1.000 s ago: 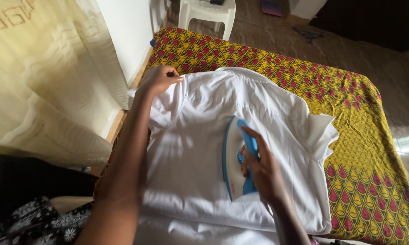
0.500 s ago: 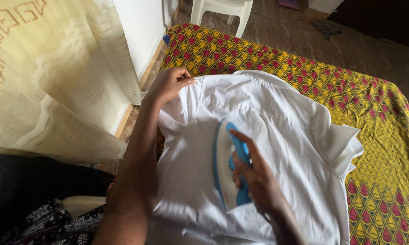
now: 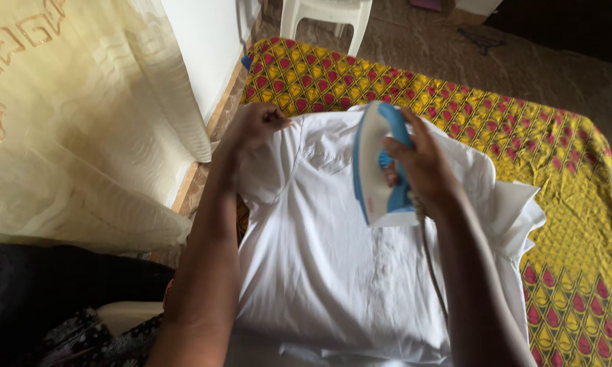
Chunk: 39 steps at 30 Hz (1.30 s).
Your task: The person irons a white shirt on a patterned bedsheet. They use a blue and white iron to smooth the collar, sleeves, and body of the shirt, adjusting the fabric with their hands as needed.
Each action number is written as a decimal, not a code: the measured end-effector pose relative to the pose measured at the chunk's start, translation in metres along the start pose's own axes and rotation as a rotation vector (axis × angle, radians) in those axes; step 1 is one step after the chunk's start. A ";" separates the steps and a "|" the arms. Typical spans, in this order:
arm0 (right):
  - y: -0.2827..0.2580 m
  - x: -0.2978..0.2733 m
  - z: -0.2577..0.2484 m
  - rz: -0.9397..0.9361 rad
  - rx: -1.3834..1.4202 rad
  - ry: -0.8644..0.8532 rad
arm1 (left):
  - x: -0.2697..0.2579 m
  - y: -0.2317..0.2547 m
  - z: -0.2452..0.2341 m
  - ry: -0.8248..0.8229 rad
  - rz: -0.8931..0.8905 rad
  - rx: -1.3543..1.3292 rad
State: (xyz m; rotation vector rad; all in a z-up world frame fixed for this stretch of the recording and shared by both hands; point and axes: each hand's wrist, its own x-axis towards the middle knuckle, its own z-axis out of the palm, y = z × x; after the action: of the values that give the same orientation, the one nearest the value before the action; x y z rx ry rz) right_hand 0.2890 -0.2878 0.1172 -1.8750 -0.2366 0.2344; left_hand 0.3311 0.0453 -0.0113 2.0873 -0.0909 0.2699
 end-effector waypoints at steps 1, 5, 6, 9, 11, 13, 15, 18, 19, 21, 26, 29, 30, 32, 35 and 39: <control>0.002 0.008 0.006 0.003 0.009 -0.018 | 0.004 0.000 0.000 -0.001 -0.040 0.021; 0.012 0.018 0.046 0.075 -0.048 -0.092 | 0.001 -0.001 0.000 -0.032 -0.042 0.051; 0.013 0.014 0.054 0.088 -0.042 -0.124 | 0.000 -0.001 0.000 -0.022 -0.047 0.050; 0.016 -0.008 0.070 0.108 -0.010 -0.211 | -0.001 0.001 -0.002 0.014 -0.060 0.063; 0.015 -0.016 0.071 0.094 0.032 -0.247 | 0.000 0.004 0.000 0.035 -0.064 0.094; 0.015 -0.017 0.068 0.159 -0.100 -0.143 | 0.001 0.003 0.001 0.047 -0.030 0.104; 0.013 -0.013 0.060 0.186 -0.162 -0.054 | 0.002 0.001 0.001 0.037 -0.037 0.091; 0.010 -0.009 0.049 0.162 -0.116 -0.011 | 0.004 0.001 0.001 -0.002 -0.100 0.073; 0.009 -0.010 0.047 0.150 -0.089 -0.038 | 0.004 0.002 0.002 -0.008 -0.114 0.080; 0.008 -0.015 0.049 0.156 -0.071 -0.093 | 0.004 0.004 -0.002 0.006 -0.083 0.068; -0.001 -0.053 0.074 0.291 -0.090 -0.223 | 0.000 0.014 -0.002 -0.044 -0.210 0.081; -0.010 -0.081 0.089 0.268 -0.065 -0.263 | -0.005 0.018 0.000 0.045 -0.137 0.164; -0.012 -0.081 0.092 0.251 -0.097 -0.244 | -0.005 0.018 0.000 0.044 -0.137 0.162; -0.015 -0.080 0.095 0.220 -0.159 -0.204 | -0.005 0.016 0.002 0.039 -0.137 0.156; -0.014 -0.055 0.096 0.183 -0.252 -0.125 | -0.001 0.009 0.004 0.063 -0.098 0.177; -0.013 -0.043 0.095 0.106 -0.202 -0.145 | 0.003 -0.003 0.004 0.061 -0.027 0.150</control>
State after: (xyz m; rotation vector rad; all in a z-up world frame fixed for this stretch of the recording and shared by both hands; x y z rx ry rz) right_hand 0.2207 -0.2095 0.1020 -2.0754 -0.2681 0.4342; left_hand 0.3348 0.0436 -0.0150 2.2249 -0.0056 0.3327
